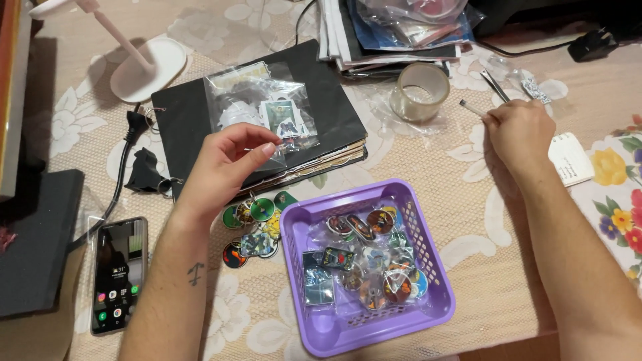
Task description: The person repeatedly picks small pins from a purple basket, places each into a clear plastic sleeve, and seals the sleeve with a strip of tape. The sealed packages are set aside on the table next to a black binder.
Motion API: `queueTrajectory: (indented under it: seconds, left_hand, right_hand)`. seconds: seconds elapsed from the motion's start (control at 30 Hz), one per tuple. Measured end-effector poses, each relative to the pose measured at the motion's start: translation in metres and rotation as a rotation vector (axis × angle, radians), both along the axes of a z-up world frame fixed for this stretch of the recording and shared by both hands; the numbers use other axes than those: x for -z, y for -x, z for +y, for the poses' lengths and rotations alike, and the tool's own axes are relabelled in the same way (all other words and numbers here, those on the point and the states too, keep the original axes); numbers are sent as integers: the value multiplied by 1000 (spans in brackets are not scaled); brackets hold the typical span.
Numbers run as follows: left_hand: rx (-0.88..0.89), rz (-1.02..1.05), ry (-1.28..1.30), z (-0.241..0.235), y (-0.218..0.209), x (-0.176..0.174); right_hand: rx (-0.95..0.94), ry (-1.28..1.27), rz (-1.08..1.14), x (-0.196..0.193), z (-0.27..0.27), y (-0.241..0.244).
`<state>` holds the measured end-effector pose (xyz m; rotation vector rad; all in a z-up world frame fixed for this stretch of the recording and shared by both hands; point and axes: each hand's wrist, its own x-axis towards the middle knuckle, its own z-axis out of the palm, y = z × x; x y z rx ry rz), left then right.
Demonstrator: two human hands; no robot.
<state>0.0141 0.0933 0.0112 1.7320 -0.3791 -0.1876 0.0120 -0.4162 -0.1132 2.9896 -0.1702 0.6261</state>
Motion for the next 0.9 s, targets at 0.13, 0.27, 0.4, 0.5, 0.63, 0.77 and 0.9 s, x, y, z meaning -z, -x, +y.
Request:
queueTrajectory:
  seconds: [0.13,0.27,0.4,0.5,0.63,0.77,0.9]
  left_hand:
    - [12,-10,2,-1,-2,2]
    - [16,-1,-16,-2,3,1]
    - [29,-48,-75,7,3,-3]
    - [1,-77,-252,18,4,1]
    - [116,-155,-573,31,20,4]
    - [107,-270,-585,30,45,2]
    - [287,-437,-431,10,63,8]
  right_hand:
    - [73,-42,-99,-13,-19,-14]
    - [294,-54,-178,19,-88,-50]
    - [140,-94,-305,28,-79,-57]
    - [-166,-57,-436,-11,-19,-39]
    - [-369,-175,-446,-50,52,0]
    - [-610,-477,58,-96,139,62]
    - [-997,-285,461,-122,207,101]
